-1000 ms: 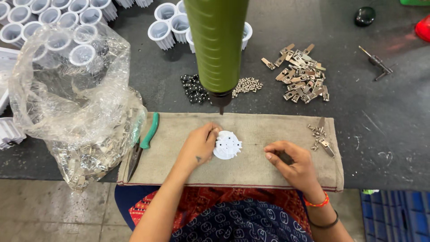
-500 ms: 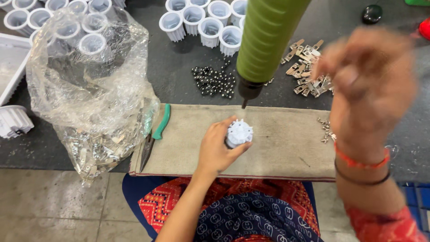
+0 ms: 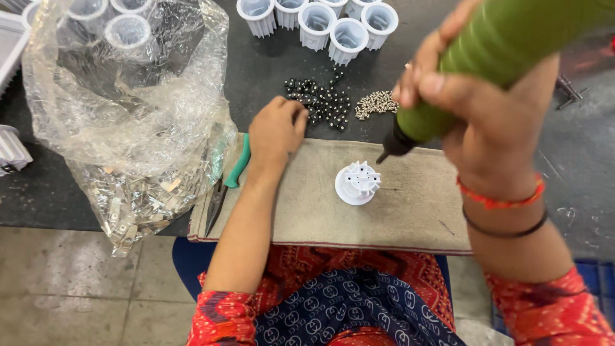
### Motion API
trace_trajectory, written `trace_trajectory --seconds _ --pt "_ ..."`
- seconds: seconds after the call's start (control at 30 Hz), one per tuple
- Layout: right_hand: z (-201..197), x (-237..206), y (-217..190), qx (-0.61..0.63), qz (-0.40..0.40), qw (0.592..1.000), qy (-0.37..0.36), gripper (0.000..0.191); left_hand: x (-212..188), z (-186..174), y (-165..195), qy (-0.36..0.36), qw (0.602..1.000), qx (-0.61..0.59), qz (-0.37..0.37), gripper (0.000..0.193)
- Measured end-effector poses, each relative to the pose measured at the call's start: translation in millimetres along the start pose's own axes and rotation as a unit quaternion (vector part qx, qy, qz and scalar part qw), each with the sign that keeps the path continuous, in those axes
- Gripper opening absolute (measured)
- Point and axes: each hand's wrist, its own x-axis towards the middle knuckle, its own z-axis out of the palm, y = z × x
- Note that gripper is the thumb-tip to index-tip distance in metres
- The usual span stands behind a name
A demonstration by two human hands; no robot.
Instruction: The person sits at a factory workbench assembling white plastic lamp holder sockets. They hold each socket body, position small screws and metal terminals, and use a green electric screwdriver to drive the screws into the plastic parts, then set finished sockets aside and pick up the next one.
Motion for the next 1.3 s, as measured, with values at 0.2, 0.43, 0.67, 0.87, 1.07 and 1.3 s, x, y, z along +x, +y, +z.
trace_trajectory --seconds 0.2,0.43,0.67,0.87,1.07,1.3 --pt "-5 -31 43 0.037 0.036 0.995 0.085 0.02 -16 22 -10 0.01 0.996 0.061 0.06 0.01" --pt "-5 -48 54 0.03 0.028 0.994 0.097 0.025 -16 14 -10 0.002 0.996 0.052 0.069 0.021" --pt "-6 -49 61 0.013 0.029 0.996 0.082 0.027 -19 14 -9 -0.024 0.997 0.058 0.055 0.016" --pt "-3 -52 67 0.005 0.027 0.997 0.066 0.028 -19 10 -6 -0.033 0.997 0.053 0.045 0.016" --pt "-2 -42 60 0.01 0.031 0.997 0.076 0.031 -15 3 1 -0.055 0.998 0.007 0.005 0.01" --pt "7 -41 53 0.033 0.03 0.995 0.086 0.025 -17 -2 6 0.018 0.997 -0.052 0.045 0.02"
